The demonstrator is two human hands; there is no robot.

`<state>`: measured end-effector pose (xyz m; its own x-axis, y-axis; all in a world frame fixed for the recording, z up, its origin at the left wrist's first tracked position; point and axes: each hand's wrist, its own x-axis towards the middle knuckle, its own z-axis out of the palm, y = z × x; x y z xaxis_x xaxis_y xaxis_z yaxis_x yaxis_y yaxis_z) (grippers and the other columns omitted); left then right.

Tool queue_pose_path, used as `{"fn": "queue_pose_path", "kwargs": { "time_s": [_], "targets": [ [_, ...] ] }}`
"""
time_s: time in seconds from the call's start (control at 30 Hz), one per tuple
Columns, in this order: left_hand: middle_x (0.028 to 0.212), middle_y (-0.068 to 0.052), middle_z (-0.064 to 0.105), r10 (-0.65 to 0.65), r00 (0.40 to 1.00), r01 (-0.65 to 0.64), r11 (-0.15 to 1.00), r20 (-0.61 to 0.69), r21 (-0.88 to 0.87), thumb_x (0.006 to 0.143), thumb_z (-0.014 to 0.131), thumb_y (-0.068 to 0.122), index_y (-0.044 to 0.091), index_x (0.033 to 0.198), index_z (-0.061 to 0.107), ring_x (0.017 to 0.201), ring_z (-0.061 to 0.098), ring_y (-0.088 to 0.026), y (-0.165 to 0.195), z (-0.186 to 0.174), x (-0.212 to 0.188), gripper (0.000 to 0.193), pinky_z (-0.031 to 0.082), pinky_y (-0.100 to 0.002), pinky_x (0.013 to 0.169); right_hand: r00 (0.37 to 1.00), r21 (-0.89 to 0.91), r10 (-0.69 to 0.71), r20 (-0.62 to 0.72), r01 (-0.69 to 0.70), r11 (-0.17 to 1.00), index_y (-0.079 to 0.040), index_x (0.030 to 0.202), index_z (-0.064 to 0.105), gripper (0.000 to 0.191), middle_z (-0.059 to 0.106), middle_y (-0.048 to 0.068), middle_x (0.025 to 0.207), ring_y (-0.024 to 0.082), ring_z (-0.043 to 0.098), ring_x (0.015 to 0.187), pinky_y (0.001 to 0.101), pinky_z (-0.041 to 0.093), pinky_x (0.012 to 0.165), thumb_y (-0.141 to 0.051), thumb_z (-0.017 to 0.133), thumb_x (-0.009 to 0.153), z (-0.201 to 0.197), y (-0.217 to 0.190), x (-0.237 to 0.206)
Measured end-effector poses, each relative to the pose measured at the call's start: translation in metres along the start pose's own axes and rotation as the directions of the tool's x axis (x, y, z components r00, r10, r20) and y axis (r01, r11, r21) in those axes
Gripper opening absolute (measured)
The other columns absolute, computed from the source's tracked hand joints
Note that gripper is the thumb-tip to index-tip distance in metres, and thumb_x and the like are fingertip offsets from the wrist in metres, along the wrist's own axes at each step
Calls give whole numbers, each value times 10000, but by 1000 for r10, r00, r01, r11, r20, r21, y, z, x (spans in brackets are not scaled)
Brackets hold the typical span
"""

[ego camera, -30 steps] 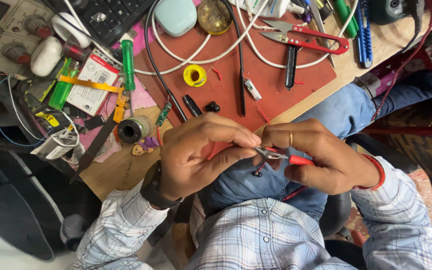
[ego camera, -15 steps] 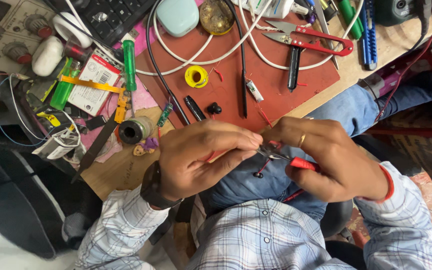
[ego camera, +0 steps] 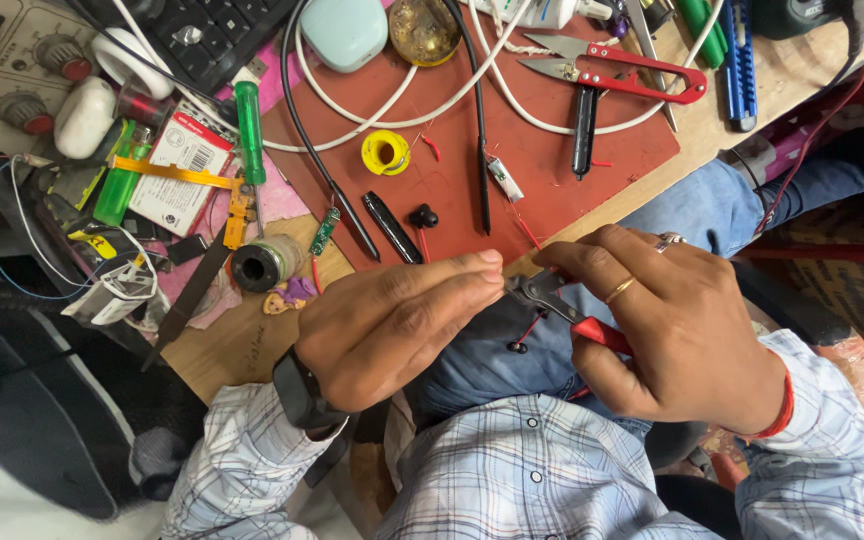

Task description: The person sits at a cluttered repair workbench and solders a small electronic component attached to a wire, using a soldering iron and solder wire. They then pick up red wire, strip and trim it with pliers and wire cutters, and continue working on the component.

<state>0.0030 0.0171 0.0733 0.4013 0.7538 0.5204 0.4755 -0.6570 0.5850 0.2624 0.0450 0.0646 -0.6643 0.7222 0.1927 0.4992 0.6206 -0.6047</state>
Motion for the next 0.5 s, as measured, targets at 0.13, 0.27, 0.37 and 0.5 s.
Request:
{"fn": "queue_pose_path", "kwargs": {
  "time_s": [0.13,0.27,0.37,0.5],
  "targets": [
    [1194,-128,723,16,1000,-16,1000,-5,-5,960,833,-49,-25,1205,691,1061,772,-220,-2,2,0,284,656,-317,846,999,5,24,25,-24,1000,-6,1217,651,625,656,153,948,329,610,678,432,493,630,-215,642,628,2,1,1],
    [1190,-124,727,11,1000,-11,1000,-7,5,960,838,-49,-18,1206,694,1052,772,-215,-2,4,-1,286,650,-312,839,999,44,21,37,-23,999,-22,1184,658,580,659,142,918,325,614,663,430,493,620,-197,633,632,4,4,1],
    [1196,-121,726,-9,1000,9,1000,4,-15,957,824,-52,-11,1213,689,1063,773,-223,-2,3,-2,292,653,-319,857,998,138,20,53,-27,990,-23,1170,654,528,656,113,871,304,654,692,408,522,634,-165,612,663,5,6,0],
    [1190,-121,732,-32,999,33,997,20,-70,964,808,-48,-10,1222,678,1071,775,-227,-2,2,-2,292,655,-329,881,997,234,6,71,-22,972,-7,1135,649,489,658,117,854,298,682,724,398,543,658,-140,593,668,8,11,-2]
  ]
}}
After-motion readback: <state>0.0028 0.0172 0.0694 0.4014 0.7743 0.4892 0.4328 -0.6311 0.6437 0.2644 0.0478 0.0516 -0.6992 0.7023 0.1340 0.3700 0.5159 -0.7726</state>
